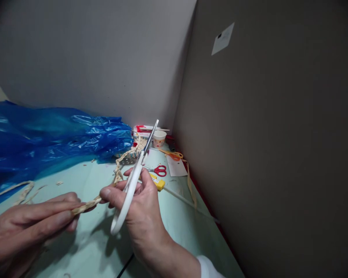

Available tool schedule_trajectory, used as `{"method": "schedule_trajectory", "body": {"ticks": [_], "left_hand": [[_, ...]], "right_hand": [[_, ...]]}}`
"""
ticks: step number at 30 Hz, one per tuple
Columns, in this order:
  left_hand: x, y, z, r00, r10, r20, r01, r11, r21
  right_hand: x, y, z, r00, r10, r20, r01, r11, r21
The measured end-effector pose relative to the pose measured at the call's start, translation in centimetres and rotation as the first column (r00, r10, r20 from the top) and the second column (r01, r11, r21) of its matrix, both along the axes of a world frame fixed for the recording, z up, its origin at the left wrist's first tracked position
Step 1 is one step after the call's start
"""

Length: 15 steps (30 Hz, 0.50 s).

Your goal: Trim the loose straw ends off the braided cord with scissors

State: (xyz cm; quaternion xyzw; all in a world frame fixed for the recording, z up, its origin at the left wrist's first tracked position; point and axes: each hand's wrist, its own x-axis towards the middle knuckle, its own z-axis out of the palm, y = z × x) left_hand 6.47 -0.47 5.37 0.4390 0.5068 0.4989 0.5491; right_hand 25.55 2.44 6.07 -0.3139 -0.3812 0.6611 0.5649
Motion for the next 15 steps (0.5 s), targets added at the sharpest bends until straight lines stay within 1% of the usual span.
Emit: {"method": "schedule_trajectory", "body": {"ticks": [2, 6, 7, 8, 12, 15], "left_hand": [[-0.1, 0.1, -0.3, 0.996, -0.034, -0.084, 0.035, 0.999, 0.016], [0.2, -0.2, -0.7, 0.991, 0.099, -0.087, -0.107, 0.99, -0.089], [0.4, -0.4, -0.6, 0.988, 0.119, -0.094, -0.128, 0.987, -0.092], [0.6, -0.5, -0.4, 0.986, 0.124, -0.11, -0.133, 0.988, -0.076], [1.2, -0.8, 0.5, 0.976, 0.096, -0.195, -0.083, 0.994, 0.075], [1.0, -0.6, 0.7, 0.951, 0.083, -0.299, -0.042, 0.989, 0.139]], "right_hand": [[0.1, 0.1, -0.1, 1.0, -0.001, -0.002, 0.001, 1.0, 0.007], [0.2, 0.3, 0.2, 1.0, 0.019, -0.008, -0.019, 0.999, 0.027], [0.2, 0.3, 0.3, 1.0, 0.026, 0.003, -0.026, 0.999, 0.03], [0.2, 0.2, 0.4, 0.999, 0.031, 0.016, -0.031, 0.999, 0.036], [0.2, 0.1, 0.7, 0.998, 0.044, 0.052, -0.048, 0.995, 0.084], [0.3, 0.3, 0.6, 0.993, 0.064, 0.098, -0.074, 0.991, 0.107]]}}
